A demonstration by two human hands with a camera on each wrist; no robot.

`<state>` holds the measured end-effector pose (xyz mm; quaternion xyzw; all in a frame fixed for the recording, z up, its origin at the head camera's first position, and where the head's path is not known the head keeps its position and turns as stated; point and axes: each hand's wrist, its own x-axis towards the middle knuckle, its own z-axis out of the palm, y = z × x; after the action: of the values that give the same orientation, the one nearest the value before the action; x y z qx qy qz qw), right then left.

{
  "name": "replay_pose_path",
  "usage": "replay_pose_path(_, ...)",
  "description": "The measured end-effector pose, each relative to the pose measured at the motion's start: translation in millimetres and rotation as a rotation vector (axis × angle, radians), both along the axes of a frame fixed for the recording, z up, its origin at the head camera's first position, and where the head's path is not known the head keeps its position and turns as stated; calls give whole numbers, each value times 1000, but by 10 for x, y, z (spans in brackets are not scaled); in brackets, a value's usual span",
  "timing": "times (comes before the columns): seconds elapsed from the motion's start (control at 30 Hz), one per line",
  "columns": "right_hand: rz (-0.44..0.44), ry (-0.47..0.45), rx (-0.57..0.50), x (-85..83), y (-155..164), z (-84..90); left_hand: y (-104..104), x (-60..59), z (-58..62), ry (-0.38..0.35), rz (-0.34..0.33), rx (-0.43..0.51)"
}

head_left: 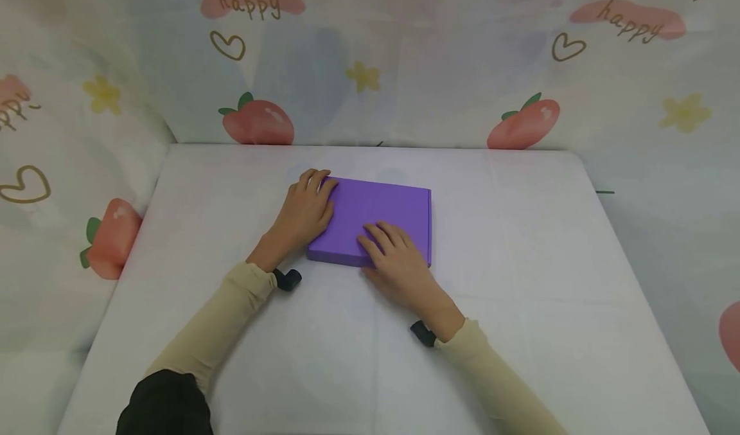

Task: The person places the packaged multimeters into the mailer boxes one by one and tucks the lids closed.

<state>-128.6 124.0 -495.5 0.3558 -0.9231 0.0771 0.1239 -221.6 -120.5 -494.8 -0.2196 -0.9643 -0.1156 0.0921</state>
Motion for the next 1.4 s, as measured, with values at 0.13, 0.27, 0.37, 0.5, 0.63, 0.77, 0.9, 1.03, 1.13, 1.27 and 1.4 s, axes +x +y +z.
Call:
replay_pose_path(0.13,-86,3,-20,8,-295,-29,15,-49,-24,-11,-5,61)
replay_pose_path(0.27,-180,-26,-19,26,-539,-49,32,-40,-41,-38,18,132)
replay_pose_path(0.37,-250,-67,-20,38,-680,-65,43,-20,-48,-61,39,180)
replay_pose_path(0.5,-316,-83,-32,40,-825,-91,44,1,-61,-99,59,251)
replay_pose_path(0.63,-351,-44,-13,35,-919,-106,35,12,-82,-138,70,293)
replay_pose_path(0.77,-369,11,18,20,-968,-120,19,20,-95,-167,79,304)
replay_pose_path(0.9,-380,51,-5,8,-999,-122,-1,34,-72,-176,62,302)
replay_pose_path(1.03,-398,58,-39,10,-1026,-114,-14,41,-45,-184,49,293)
replay_pose_path(1.13,-416,50,-38,17,-1032,-109,-8,27,-54,-188,41,282)
replay_pose_path(1.27,-420,30,-24,24,-1004,-99,-5,10,-98,-206,39,317)
replay_pose_path(1.4,-402,26,-20,8,-900,-102,-21,15,-139,-242,27,389)
